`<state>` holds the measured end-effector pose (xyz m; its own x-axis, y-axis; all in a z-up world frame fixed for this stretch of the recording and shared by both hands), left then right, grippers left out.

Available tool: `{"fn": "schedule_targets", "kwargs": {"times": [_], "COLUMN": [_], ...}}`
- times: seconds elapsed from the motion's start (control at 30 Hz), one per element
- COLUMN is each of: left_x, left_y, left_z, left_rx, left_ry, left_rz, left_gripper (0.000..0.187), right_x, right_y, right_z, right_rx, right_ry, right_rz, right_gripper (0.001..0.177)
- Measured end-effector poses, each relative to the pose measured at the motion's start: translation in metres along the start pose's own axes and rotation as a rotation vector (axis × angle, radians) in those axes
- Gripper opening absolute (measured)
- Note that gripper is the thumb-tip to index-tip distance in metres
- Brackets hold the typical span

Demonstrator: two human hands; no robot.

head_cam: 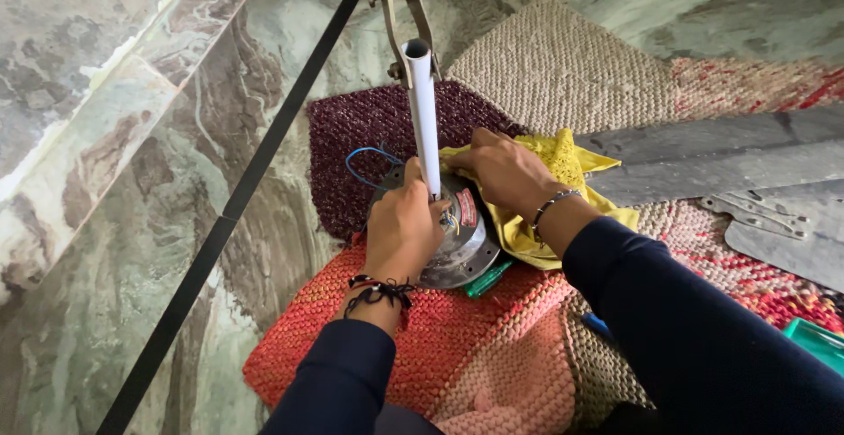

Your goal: The person uses a screwdriver to tighten a screw on the base of an electric fan, then wipes the base with a yellow cloth. The fan base remains on the floor throughout.

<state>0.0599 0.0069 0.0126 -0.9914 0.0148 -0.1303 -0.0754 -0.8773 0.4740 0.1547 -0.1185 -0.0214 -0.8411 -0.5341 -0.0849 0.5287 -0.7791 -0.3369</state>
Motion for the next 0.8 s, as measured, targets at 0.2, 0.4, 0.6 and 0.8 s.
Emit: {"fn": "schedule_targets", "kwargs": {"times": [0.2, 0.4, 0.6, 0.8], "left_x": [-0.001, -0.002, -0.004, -0.003], "left_y": [-0.003, -0.004, -0.006, -0.006], "left_z": [-0.005, -0.005, -0.006, -0.007], "left_rx": [-0.005, 0.020, -0.003, 0.007], "left_ry": [-0.050, 0.013, -0.004, -0.020], "left_rz": [0.064, -0.024, -0.025, -0.051], "left_gripper": [0.050, 0.055, 0.054, 0.062], "right_x": [0.029, 0.062, 0.033, -0.028], "right_y": [0.011, 0.019, 0.015, -0.011], "right_z": [-0.007, -0.005, -0.007, -0.030], "right_rx": [0.007, 0.025, -0.026, 0.036], "right_ry": [-0.107, -0.121, -0.159, -0.090], "right_rz": [-0.266, -0.303, -0.268, 0.023], "right_gripper": [0.050, 0.045, 0.053, 0.027]}}
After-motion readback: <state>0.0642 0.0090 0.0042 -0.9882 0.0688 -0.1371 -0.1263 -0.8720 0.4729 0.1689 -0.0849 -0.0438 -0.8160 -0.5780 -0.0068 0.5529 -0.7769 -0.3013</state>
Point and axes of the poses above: each hand's wrist, its own x-axis away from the middle knuckle, its own z-axis out of the back of the hand, y = z × x, the point moved 6 cm from there along -x, towards the middle knuckle, and after that the axes turned 9 degrees about -z, right-handed, at the moved point
